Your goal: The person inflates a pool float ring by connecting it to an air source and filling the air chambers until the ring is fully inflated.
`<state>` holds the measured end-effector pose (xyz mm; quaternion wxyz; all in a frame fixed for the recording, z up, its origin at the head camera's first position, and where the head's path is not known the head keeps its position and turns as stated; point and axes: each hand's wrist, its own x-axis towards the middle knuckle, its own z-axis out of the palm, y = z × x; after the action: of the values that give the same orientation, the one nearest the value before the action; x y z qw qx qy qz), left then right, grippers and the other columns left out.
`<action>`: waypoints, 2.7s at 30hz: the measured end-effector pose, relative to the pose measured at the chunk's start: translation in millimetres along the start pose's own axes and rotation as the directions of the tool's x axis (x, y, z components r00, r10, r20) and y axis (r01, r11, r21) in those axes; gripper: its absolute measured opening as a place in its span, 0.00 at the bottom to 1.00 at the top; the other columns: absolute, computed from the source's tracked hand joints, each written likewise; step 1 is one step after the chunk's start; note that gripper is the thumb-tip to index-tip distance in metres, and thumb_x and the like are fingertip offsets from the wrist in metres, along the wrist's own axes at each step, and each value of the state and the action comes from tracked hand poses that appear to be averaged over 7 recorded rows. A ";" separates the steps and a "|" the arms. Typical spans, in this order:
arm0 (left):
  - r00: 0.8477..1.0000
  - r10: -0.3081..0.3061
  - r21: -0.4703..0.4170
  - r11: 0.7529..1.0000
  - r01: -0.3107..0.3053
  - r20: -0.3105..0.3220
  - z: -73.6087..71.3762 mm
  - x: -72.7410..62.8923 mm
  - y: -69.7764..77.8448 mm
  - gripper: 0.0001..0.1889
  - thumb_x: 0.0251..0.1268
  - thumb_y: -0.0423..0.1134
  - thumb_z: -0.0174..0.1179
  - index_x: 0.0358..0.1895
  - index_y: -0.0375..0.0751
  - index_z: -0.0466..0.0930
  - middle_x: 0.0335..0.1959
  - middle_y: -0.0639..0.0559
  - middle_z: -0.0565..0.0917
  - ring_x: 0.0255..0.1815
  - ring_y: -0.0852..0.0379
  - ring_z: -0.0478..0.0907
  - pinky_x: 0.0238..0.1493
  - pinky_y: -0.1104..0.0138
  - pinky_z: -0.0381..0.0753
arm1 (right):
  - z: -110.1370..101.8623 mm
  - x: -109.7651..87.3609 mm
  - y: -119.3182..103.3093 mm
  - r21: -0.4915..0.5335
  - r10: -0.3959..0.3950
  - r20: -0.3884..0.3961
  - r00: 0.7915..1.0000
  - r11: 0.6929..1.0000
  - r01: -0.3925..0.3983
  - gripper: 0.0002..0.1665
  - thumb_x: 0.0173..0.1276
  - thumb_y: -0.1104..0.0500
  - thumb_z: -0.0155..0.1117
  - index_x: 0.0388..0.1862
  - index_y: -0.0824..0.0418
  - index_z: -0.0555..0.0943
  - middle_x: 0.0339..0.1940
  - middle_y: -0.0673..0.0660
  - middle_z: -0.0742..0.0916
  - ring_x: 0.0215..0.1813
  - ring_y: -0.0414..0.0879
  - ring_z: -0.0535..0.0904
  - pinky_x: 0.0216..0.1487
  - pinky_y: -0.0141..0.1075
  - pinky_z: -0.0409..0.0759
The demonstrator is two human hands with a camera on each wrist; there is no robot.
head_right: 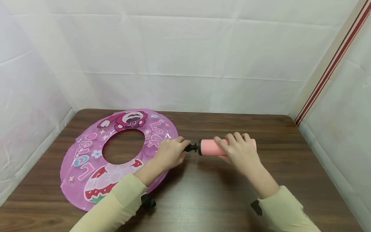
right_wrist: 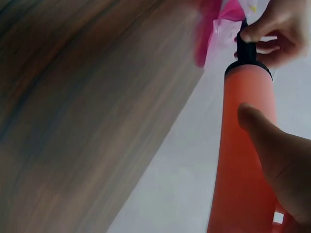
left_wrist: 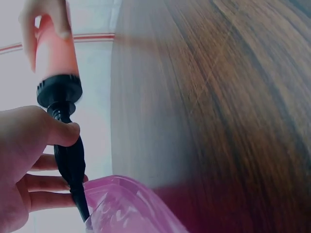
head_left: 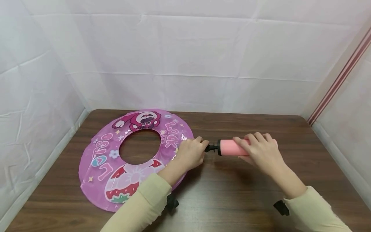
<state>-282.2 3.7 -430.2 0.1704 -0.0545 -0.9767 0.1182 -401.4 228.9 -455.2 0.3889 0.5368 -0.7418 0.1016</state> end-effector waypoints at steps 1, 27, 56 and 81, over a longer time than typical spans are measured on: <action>1.000 -0.004 0.000 1.000 0.004 0.000 0.3 -0.1 -0.1 0.14 0.51 0.43 0.64 0.43 0.47 0.80 0.34 0.51 0.82 0.22 0.53 0.78 0.18 0.64 0.75 | 1.6 2.0 -3.3 -0.003 0.006 0.000 1.000 1.000 -0.006 0.38 0.39 0.44 0.77 0.52 0.52 0.76 0.34 0.59 0.82 0.36 0.57 0.77 0.33 0.50 0.74; 0.998 -0.031 0.027 0.999 0.029 0.063 -1.5 2.3 -4.8 0.17 0.55 0.48 0.62 0.49 0.53 0.79 0.39 0.53 0.82 0.26 0.54 0.81 0.19 0.63 0.77 | -24.9 -54.0 53.7 0.047 0.135 0.054 0.989 0.989 -0.137 0.42 0.65 0.27 0.26 0.55 0.51 0.76 0.35 0.58 0.83 0.37 0.59 0.77 0.35 0.53 0.71; 0.996 -0.019 -0.025 0.999 0.021 0.088 3.9 0.4 -1.1 0.16 0.55 0.47 0.63 0.48 0.51 0.79 0.39 0.53 0.82 0.30 0.54 0.81 0.24 0.63 0.78 | -14.1 -48.0 37.5 0.092 0.133 0.156 0.979 0.985 -0.148 0.38 0.61 0.26 0.41 0.58 0.49 0.74 0.38 0.56 0.82 0.40 0.56 0.78 0.37 0.52 0.72; 1.000 0.017 0.008 1.000 -0.017 0.002 8.3 5.5 0.3 0.13 0.52 0.44 0.64 0.43 0.49 0.81 0.33 0.53 0.82 0.27 0.55 0.80 0.20 0.65 0.76 | 10.1 3.3 -0.2 0.002 0.038 0.109 0.993 0.999 -0.038 0.38 0.41 0.42 0.75 0.53 0.49 0.76 0.36 0.57 0.82 0.36 0.56 0.78 0.30 0.50 0.74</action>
<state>-290.2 3.1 -436.1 0.1685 -0.0621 -0.9760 0.1235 -406.4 220.7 -459.8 0.3446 0.5281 -0.7719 0.0810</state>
